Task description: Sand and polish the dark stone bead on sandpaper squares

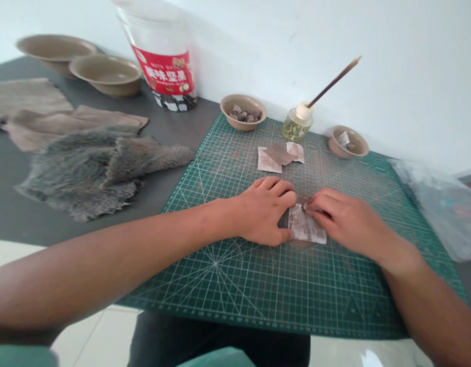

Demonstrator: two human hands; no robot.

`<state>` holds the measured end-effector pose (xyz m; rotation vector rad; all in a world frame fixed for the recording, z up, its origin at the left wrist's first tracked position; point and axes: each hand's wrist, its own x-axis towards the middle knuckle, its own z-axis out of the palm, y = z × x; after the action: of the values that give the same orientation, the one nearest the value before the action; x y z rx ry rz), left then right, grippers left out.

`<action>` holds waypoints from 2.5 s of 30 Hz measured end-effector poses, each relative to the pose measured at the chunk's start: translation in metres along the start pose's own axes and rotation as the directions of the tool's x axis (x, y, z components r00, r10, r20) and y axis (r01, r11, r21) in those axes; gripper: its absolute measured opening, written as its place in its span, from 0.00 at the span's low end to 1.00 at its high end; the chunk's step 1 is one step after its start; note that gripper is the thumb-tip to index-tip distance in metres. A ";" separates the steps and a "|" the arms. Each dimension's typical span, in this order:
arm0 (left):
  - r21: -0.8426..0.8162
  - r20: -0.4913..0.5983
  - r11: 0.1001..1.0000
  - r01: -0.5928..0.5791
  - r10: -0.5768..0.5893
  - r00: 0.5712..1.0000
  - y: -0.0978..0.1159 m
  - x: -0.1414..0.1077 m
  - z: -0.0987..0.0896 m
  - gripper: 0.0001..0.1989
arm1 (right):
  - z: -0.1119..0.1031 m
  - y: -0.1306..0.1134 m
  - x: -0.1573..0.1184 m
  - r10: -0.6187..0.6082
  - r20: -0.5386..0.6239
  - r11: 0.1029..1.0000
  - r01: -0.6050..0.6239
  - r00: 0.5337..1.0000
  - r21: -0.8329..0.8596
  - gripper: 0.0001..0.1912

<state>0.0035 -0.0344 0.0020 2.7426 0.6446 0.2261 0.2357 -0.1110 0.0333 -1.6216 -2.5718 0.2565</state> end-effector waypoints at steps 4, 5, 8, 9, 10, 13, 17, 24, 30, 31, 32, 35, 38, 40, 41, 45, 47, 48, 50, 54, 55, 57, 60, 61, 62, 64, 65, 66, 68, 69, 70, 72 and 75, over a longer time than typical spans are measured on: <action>-0.002 0.007 1.000 -0.003 0.003 1.000 -0.001 0.000 0.001 0.26 | 0.001 0.000 -0.002 -0.123 0.160 0.991 0.112 0.979 0.079 0.08; -0.003 0.010 1.000 -0.005 0.005 1.000 -0.001 0.000 0.001 0.26 | 0.001 0.000 -0.002 -0.138 0.126 0.988 0.128 0.982 0.085 0.08; 0.007 0.005 1.000 -0.001 0.001 1.000 -0.001 0.000 0.001 0.26 | 0.001 -0.001 -0.001 -0.033 0.006 0.999 0.033 0.999 0.022 0.07; 0.011 0.001 1.000 0.001 -0.001 1.000 -0.001 0.000 0.002 0.25 | 0.001 -0.001 -0.001 -0.025 0.008 1.000 0.025 1.000 0.005 0.07; 0.012 -0.002 1.000 0.000 0.000 1.000 -0.001 0.000 0.002 0.25 | 0.001 -0.001 0.000 -0.070 0.068 0.997 0.068 0.995 0.030 0.07; 0.003 -0.002 1.000 -0.012 0.012 1.000 -0.001 0.000 0.002 0.26 | 0.002 -0.001 0.000 -0.207 0.100 0.975 0.197 0.973 0.103 0.09; 0.016 0.008 1.000 0.004 -0.005 1.000 -0.001 0.000 0.000 0.25 | 0.000 0.001 0.001 -0.039 0.029 0.999 0.038 0.999 0.025 0.08; 0.019 -0.006 1.000 0.002 -0.002 1.000 -0.001 -0.001 0.001 0.25 | -0.001 0.001 0.000 -0.048 0.053 0.997 0.045 0.997 0.056 0.08; 0.005 -0.013 1.000 -0.016 0.016 1.000 -0.001 -0.001 0.002 0.26 | 0.001 0.002 0.001 -0.120 0.080 0.986 0.109 0.990 0.128 0.09; 0.008 -0.015 1.000 -0.009 0.009 1.000 -0.001 -0.001 0.002 0.25 | 0.001 0.003 0.002 -0.061 0.024 0.993 0.058 0.998 0.104 0.08; 0.010 -0.014 1.000 -0.002 0.002 1.000 -0.001 -0.001 0.001 0.25 | 0.000 0.003 0.002 -0.013 -0.007 0.997 0.014 1.000 0.080 0.07; 0.002 0.004 1.000 -0.006 0.006 1.000 -0.001 -0.001 0.001 0.25 | -0.001 0.003 0.001 -0.128 0.151 0.984 0.107 0.980 0.140 0.08; -0.001 0.010 1.000 -0.016 0.016 1.000 -0.001 -0.001 0.000 0.26 | -0.001 0.002 0.000 -0.145 0.120 0.980 0.126 0.982 0.152 0.09; 0.005 0.001 1.000 -0.006 0.006 1.000 -0.001 -0.001 0.000 0.25 | -0.001 0.003 -0.001 -0.052 0.014 0.995 0.051 0.999 0.091 0.07; 0.005 -0.001 1.000 -0.004 0.004 1.000 -0.001 -0.001 0.001 0.25 | -0.001 0.004 -0.001 -0.049 0.023 0.995 0.047 0.999 0.083 0.06; 0.002 -0.003 1.000 -0.017 0.017 1.000 0.000 -0.002 0.001 0.25 | 0.000 0.004 -0.003 -0.139 0.126 0.979 0.117 0.982 0.166 0.09; 0.013 -0.018 1.000 -0.009 0.009 1.000 0.000 -0.002 0.002 0.24 | -0.001 0.002 -0.002 -0.060 0.052 0.989 0.052 0.997 0.136 0.08; 0.016 -0.024 1.000 -0.006 0.006 1.000 0.000 -0.002 0.002 0.24 | -0.001 0.001 -0.001 -0.033 0.044 0.992 0.028 0.998 0.126 0.08; 0.015 -0.025 1.000 -0.012 0.013 1.000 0.000 -0.002 0.002 0.24 | -0.001 -0.001 0.001 -0.060 0.100 0.988 0.045 0.993 0.146 0.08; 0.010 -0.024 1.000 -0.028 0.028 0.999 -0.001 -0.002 0.003 0.25 | 0.000 -0.001 0.004 -0.081 0.070 0.984 0.068 0.994 0.165 0.09; 0.014 -0.028 1.000 -0.022 0.023 0.999 -0.001 -0.002 0.003 0.25 | 0.000 0.000 0.005 -0.017 -0.003 0.993 0.017 1.000 0.115 0.07; 0.018 -0.032 1.000 -0.010 0.011 0.999 -0.001 -0.002 0.003 0.25 | 0.000 0.002 0.004 0.004 0.016 0.998 -0.005 1.000 0.059 0.07; 0.012 -0.024 1.000 -0.024 0.024 0.999 -0.001 -0.002 0.003 0.25 | 0.001 0.001 0.002 -0.130 0.156 0.981 0.104 0.979 0.166 0.09; 0.013 -0.027 1.000 -0.028 0.028 0.999 -0.001 -0.002 0.003 0.25 | 0.001 0.000 0.002 -0.131 0.125 0.978 0.108 0.983 0.178 0.09; 0.016 -0.030 0.999 -0.028 0.028 0.999 -0.001 -0.002 0.003 0.25 | 0.000 0.000 0.001 -0.094 0.067 0.983 0.082 0.993 0.166 0.08; 0.020 -0.031 1.000 -0.015 0.016 0.999 -0.001 -0.002 0.003 0.25 | -0.001 0.001 0.000 -0.004 -0.007 0.997 0.005 1.000 0.081 0.06; 0.017 -0.027 1.000 -0.010 0.010 1.000 -0.001 -0.002 0.003 0.25 | -0.002 0.001 -0.001 -0.004 0.024 0.999 0.002 1.000 0.052 0.06; 0.012 -0.018 1.000 -0.010 0.011 1.000 -0.001 -0.002 0.002 0.25 | -0.003 0.000 -0.002 -0.042 0.085 0.997 0.037 0.995 0.063 0.07; 0.001 -0.008 1.000 -0.019 0.019 1.000 -0.001 -0.002 0.002 0.25 | -0.004 -0.002 -0.002 -0.161 0.202 0.980 0.132 0.966 0.148 0.07; 0.001 -0.009 1.000 -0.021 0.021 1.000 -0.001 -0.002 0.002 0.25 | -0.004 -0.003 -0.002 -0.199 0.185 0.971 0.168 0.962 0.167 0.07; 0.003 -0.012 1.000 -0.020 0.020 1.000 -0.001 -0.002 0.002 0.25 | -0.004 -0.004 -0.001 -0.176 0.144 0.977 0.154 0.974 0.151 0.08; 0.010 -0.018 1.000 -0.010 0.010 1.000 0.000 -0.002 0.002 0.24 | -0.004 -0.004 0.002 -0.047 0.040 0.997 0.045 0.998 0.067 0.07; 0.003 -0.011 1.000 -0.013 0.013 1.000 0.000 -0.002 0.001 0.25 | -0.004 -0.003 0.005 -0.114 0.178 0.986 0.089 0.977 0.142 0.08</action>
<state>0.0021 -0.0354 0.0005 2.7512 0.6313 0.2441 0.2317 -0.1078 0.0380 -1.4794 -2.6953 0.5839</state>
